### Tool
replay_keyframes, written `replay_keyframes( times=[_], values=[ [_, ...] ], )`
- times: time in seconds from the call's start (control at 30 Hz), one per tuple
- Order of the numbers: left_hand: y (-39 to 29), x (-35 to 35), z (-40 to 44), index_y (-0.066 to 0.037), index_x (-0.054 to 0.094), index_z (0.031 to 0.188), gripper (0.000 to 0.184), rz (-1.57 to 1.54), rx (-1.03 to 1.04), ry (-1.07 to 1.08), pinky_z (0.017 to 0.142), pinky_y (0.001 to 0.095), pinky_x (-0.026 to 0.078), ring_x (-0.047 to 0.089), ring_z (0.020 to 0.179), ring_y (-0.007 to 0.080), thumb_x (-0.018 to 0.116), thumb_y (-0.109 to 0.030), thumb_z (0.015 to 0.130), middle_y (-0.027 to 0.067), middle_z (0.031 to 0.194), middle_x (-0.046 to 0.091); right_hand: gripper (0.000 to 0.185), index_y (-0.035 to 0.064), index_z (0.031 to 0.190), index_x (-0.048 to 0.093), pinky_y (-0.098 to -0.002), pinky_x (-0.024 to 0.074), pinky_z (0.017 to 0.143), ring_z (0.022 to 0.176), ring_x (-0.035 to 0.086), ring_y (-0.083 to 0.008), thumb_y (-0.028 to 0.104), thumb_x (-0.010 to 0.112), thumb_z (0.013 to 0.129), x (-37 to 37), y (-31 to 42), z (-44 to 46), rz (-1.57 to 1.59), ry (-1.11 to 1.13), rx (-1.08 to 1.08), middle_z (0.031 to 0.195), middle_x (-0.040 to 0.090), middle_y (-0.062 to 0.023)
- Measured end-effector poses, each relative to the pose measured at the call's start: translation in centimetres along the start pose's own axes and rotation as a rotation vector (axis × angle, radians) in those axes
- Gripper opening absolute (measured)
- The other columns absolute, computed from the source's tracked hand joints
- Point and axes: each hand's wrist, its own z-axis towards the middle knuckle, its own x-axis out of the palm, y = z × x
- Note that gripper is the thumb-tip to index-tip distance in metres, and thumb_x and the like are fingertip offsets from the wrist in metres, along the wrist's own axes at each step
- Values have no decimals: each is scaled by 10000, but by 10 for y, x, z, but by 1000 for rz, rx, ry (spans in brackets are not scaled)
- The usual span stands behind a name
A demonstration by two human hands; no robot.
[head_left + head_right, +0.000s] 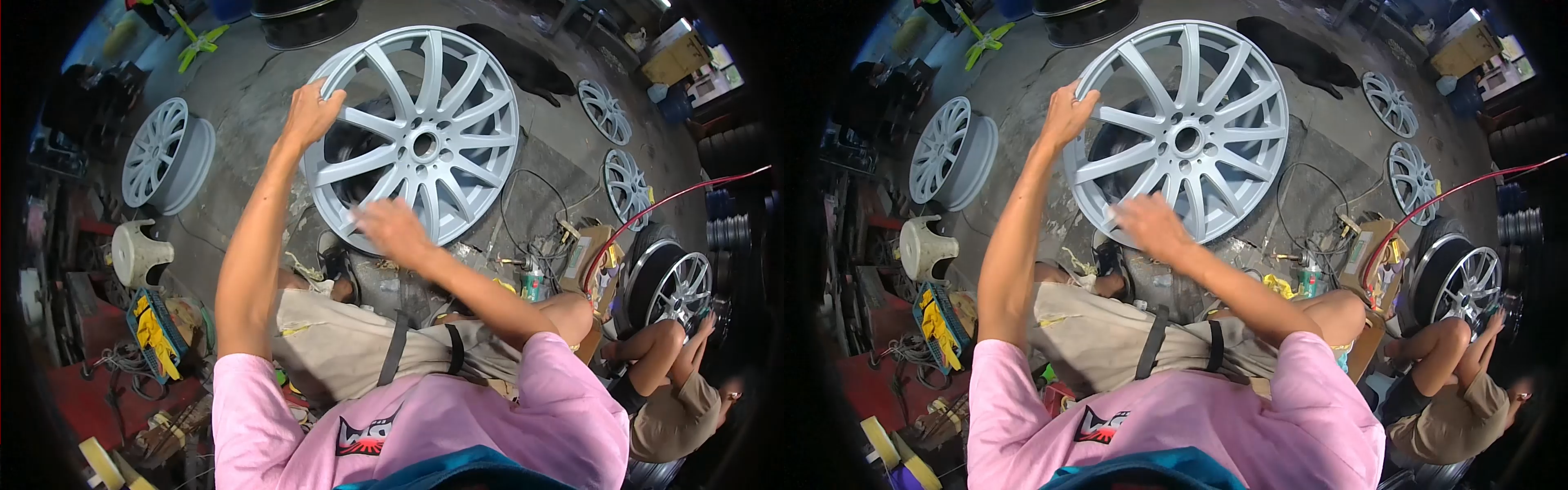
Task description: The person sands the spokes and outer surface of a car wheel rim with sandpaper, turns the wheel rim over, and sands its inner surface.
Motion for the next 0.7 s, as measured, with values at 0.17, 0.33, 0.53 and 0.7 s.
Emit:
replay_keyframes(
  times=[0.17, 0.33, 0.53, 0.7],
  values=[
    [-8, -3, -2, 58, 665, 959, 419, 19, -88, 81, 693, 430, 485, 601, 677, 258, 592, -347, 882, 186, 700, 600, 176, 51, 975, 735, -459, 451, 800, 936, 598, -293, 180, 623, 934, -12, -37, 15, -177, -68, 192, 1004, 646, -101],
    [-1, -2, -7, 66, 659, 956, 417, 43, 10, 77, 710, 444, 490, 628, 698, 288, 592, -338, 881, 221, 728, 615, 238, 62, 1150, 725, -440, 473, 791, 895, 607, -298, 185, 598, 991, -4, 25, -8, 76, -31, 147, 981, 652, -107],
    [-3, 1, -6, 70, 665, 937, 406, 48, 32, 26, 687, 438, 494, 618, 653, 306, 593, -323, 870, 223, 690, 604, 275, 37, 1158, 727, -457, 478, 851, 991, 616, -330, 207, 565, 1015, -49, -64, -25, -17, -135, 362, 1071, 682, -150],
    [-2, 4, -7, 68, 679, 951, 403, 58, 63, -20, 666, 440, 494, 612, 627, 298, 602, -318, 865, 219, 662, 592, 311, 39, 1148, 734, -463, 478, 869, 1043, 620, -343, 261, 548, 1034, -40, -86, -39, -114, -14, 375, 1076, 670, -184]
  ],
)
